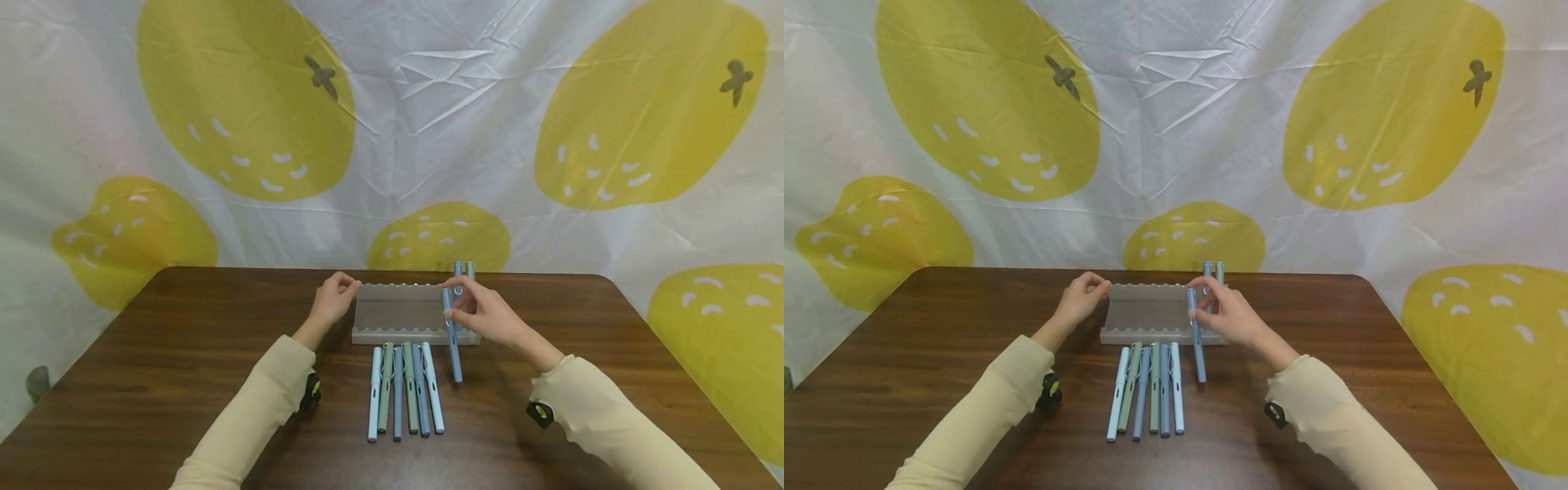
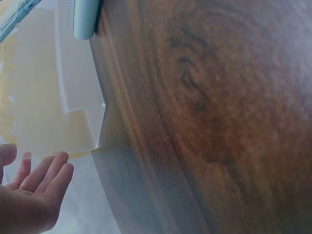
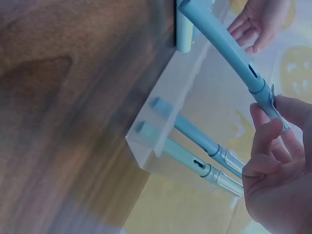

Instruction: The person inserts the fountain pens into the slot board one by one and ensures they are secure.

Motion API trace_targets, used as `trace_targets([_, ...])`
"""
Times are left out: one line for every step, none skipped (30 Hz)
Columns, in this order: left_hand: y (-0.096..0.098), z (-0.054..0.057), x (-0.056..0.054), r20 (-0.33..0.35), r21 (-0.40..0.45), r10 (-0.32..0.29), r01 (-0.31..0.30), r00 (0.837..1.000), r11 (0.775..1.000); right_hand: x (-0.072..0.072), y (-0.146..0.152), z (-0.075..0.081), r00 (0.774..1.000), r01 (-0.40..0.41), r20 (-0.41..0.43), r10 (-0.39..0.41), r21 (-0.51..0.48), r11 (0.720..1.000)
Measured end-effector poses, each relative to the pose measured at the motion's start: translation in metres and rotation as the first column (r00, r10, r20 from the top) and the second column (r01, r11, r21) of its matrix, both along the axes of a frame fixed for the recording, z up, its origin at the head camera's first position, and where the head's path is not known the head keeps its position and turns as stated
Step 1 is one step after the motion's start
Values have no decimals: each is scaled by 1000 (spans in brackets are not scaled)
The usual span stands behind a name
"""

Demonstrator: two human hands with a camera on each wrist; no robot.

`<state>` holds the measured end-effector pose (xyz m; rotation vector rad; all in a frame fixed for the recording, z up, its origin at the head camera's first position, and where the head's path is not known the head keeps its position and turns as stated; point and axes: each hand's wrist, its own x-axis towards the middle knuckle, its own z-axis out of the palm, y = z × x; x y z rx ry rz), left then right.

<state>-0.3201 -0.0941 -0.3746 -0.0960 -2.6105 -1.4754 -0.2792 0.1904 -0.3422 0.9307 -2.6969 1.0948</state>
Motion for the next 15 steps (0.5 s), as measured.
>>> trace_targets([0,0,0,2,0,0,0,1000,1000,-1,0,1,1000,7,-10,-7,-5,1000])
trace_targets([0,0,0,3,-2,0,0,1000,1000,-2,0,2,1000,16,-18,-17,-10,1000])
trace_targets([0,0,-1,3,-3,-1,1,1000,1000,-3,-1,3,999,27,-29,-27,-11,1000])
trace_targets([0,-1,-1,5,-5,1,-1,1000,1000,-4,-1,4,999,35,-38,-35,-12,999])
trace_targets([0,-1,-1,2,-9,0,0,1000,1000,-5,-1,5,998,43,-51,-44,-14,999])
trace_targets([0,-1,-1,0,-10,2,-2,1000,1000,-6,-1,6,997,50,-65,-51,-16,999])
trace_targets([0,-1,-1,-3,-12,3,-3,1000,1000,-7,-1,7,995,58,-79,-59,-16,998])
trace_targets([0,-1,-1,-6,-14,5,-5,1000,1000,-8,-1,8,994,65,-92,-66,-17,998])
trace_targets([0,-1,-1,-10,-16,5,-5,1000,1000,-10,-1,8,991,68,-110,-70,-17,998])
trace_targets([0,-1,-2,-12,-17,7,-7,1000,1000,-11,-1,9,989,73,-124,-74,-18,997])
trace_targets([0,-1,-2,-13,-16,7,-7,1000,1000,-12,-1,11,987,76,-138,-78,-20,997])
trace_targets([0,-1,-2,-11,-13,8,-8,1000,1000,-14,-1,12,986,78,-147,-81,-23,997])
trace_targets([0,-1,-2,-12,-12,7,-7,1000,1000,-15,0,12,985,80,-153,-83,-28,996])
trace_targets([0,-1,-2,-10,-9,6,-6,1000,1000,-16,0,13,984,81,-158,-85,-32,996])
trace_targets([0,-2,-2,-10,-8,5,-5,1000,1000,-18,0,14,983,82,-164,-87,-36,996])
